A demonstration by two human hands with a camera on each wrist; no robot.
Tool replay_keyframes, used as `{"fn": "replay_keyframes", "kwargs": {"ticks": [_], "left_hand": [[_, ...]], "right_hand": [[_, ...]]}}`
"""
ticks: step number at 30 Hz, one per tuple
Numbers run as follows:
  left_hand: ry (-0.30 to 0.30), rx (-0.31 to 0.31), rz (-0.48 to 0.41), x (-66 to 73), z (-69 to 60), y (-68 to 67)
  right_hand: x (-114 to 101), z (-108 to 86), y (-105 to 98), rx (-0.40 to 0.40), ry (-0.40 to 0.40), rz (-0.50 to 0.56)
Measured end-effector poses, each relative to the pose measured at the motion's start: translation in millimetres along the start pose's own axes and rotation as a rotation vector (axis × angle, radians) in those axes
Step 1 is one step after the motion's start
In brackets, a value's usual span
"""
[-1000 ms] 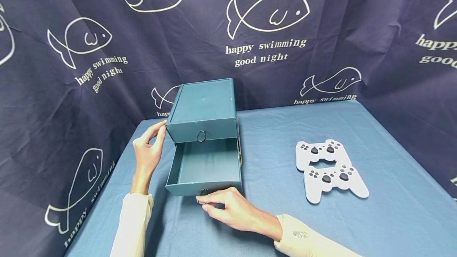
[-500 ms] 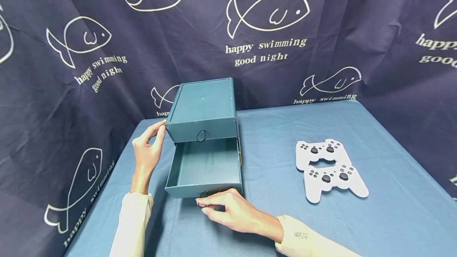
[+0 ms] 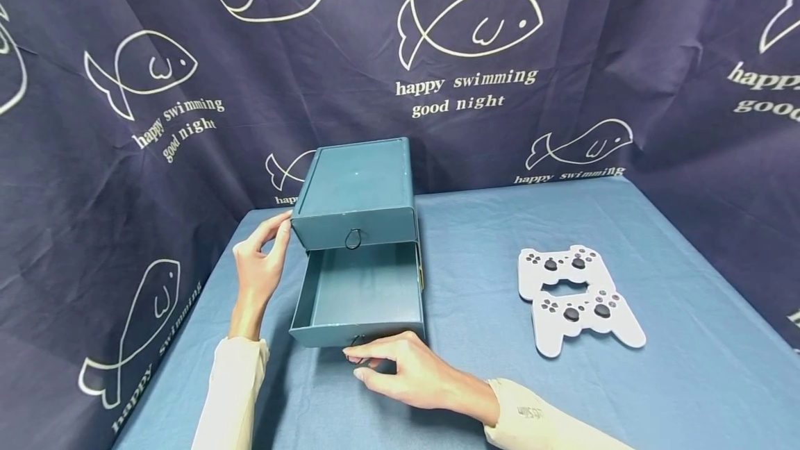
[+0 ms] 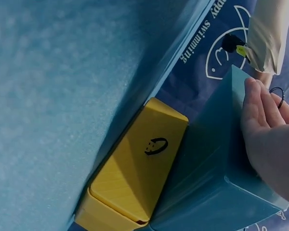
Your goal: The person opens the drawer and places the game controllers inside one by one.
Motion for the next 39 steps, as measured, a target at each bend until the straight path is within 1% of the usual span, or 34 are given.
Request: {"fn": "replay_keyframes", "kwargs": {"ticks": [3, 4, 6, 8, 11, 14, 16, 19, 21, 23, 24, 26, 30, 32, 36, 39], "left_hand": [[0.003, 0.001, 0.009, 0.0, -1.0, 0.2], [0.003, 0.001, 0.01, 0.2, -0.9, 0.2], [0.003, -0.002, 0.008, 0.3, -1.0, -0.2], [0.002, -0.006, 0.005, -0.3, -1.0, -0.5], [0.004, -0.004, 0.001, -1.1, -0.7, -0.3], [0.008, -0.001, 0.0, 0.3, -0.2, -0.1], [0.012, 0.0, -0.003, 4.3, 0.5, -0.5], [0.015, 0.004, -0.013, 14.9, 2.4, -1.6], [0.017, 0.007, -0.015, 22.7, 4.1, -1.6], [0.016, 0.006, -0.015, 27.1, 5.3, -1.3], [0.016, 0.004, -0.013, 26.8, 5.3, -1.3], [0.014, 0.0, -0.008, 21.9, 4.3, -1.0], [0.014, 0.004, 0.001, 7.3, 1.6, -1.2], [0.016, 0.004, 0.005, 2.4, 0.8, -0.9], [0.018, -0.003, 0.013, -2.0, 0.1, -0.1], [0.017, -0.003, 0.012, -3.1, 0.2, -0.1]], "right_hand": [[-1.6, -2.1, -1.4, 0.0, -0.016, 0.01], [-2.3, -3.0, -2.3, 0.005, -0.03, 0.01], [-4.2, -4.8, -5.2, 0.019, -0.084, -0.003], [-6.4, -6.7, -10.4, 0.041, -0.155, -0.012], [-10.9, -8.2, -21.6, 0.079, -0.314, -0.043], [-17.8, -6.8, -35.8, 0.11, -0.454, -0.029], [-23.7, -4.4, -46.1, 0.137, -0.532, -0.018], [-32.4, -0.6, -63.4, 0.188, -0.601, -0.001], [-34.8, -0.5, -76.5, 0.23, -0.621, -0.013], [-33.7, -2.9, -90.8, 0.272, -0.618, -0.025], [-32.1, -5.1, -98.5, 0.295, -0.611, -0.038], [-27.3, -10.3, -114.6, 0.336, -0.587, -0.064], [-16.2, -22.3, -147.4, 0.417, -0.499, -0.118], [-12.2, -29.5, -164.1, 0.446, -0.438, -0.155], [-9.0, -44.1, -197.9, 0.505, -0.321, -0.254], [-3.9, -58.1, -223.2, 0.551, -0.191, -0.359]]}}
Point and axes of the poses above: each hand's wrist, its own z-axis towards the middle knuckle, its own y-axis out of the palm, x = y × z, the point moved 3 cm from there along z, towards the middle knuckle, and after that the axes turned 9 degrees about x, right-handed, at the moved point
